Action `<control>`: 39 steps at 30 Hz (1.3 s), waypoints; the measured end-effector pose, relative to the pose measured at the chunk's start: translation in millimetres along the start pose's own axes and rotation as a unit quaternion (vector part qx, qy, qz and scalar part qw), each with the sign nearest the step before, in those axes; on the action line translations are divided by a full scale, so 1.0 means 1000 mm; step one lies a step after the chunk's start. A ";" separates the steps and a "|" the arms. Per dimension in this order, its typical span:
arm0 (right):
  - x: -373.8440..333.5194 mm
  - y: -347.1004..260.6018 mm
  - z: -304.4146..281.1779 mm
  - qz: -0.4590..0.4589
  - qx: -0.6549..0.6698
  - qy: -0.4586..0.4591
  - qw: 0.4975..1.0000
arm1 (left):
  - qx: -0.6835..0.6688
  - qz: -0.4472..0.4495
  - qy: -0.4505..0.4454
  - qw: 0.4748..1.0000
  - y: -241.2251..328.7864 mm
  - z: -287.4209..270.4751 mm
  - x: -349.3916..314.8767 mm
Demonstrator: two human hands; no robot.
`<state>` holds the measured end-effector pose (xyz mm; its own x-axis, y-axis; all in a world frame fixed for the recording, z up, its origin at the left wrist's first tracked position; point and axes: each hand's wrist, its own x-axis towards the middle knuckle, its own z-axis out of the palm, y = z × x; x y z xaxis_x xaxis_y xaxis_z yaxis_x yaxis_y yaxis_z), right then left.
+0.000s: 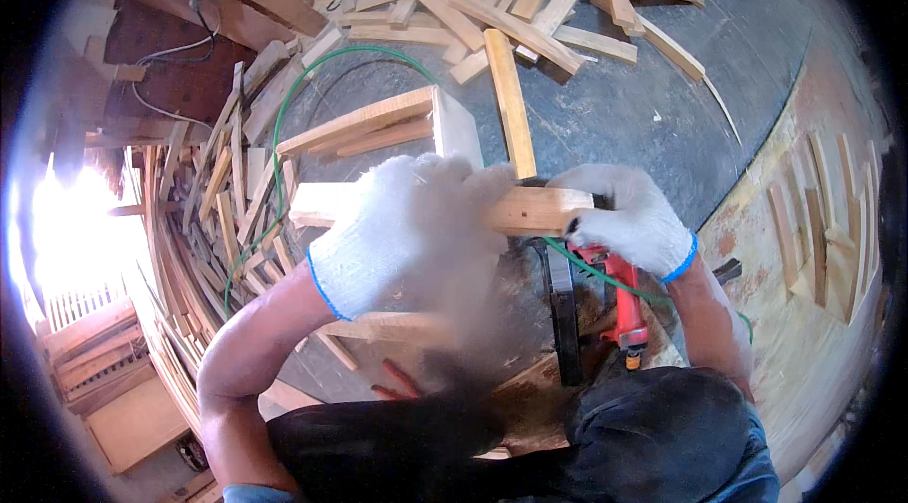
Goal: The person assembles a wooden structure by attaching small wooden slats to a larger board using a pneumatic nail gun. They repeatedly pick up slats, position them, and fasten them in place.
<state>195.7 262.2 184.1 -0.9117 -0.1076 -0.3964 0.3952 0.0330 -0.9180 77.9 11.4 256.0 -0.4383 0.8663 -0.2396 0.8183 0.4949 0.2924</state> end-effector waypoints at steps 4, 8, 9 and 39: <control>-0.032 0.030 0.002 0.029 0.088 0.168 0.981 | -0.016 -0.033 0.052 0.998 0.001 -0.012 -0.012; -0.073 0.135 -0.036 0.088 -0.216 0.360 0.903 | 0.019 -0.069 0.135 0.988 -0.031 -0.012 -0.031; -0.082 0.148 -0.033 0.091 -0.246 0.381 0.886 | 0.016 -0.073 0.144 0.987 -0.043 -0.009 -0.041; -0.063 0.140 -0.012 0.087 0.279 0.012 0.956 | -0.034 -0.141 0.057 0.988 -0.079 0.037 -0.068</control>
<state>307.4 285.6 80.0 -0.8259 -0.1256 -0.5497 0.5337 -0.4886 -0.6903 56.6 -89.5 215.0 -0.6874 0.6936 -0.2153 0.6327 0.7175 0.2914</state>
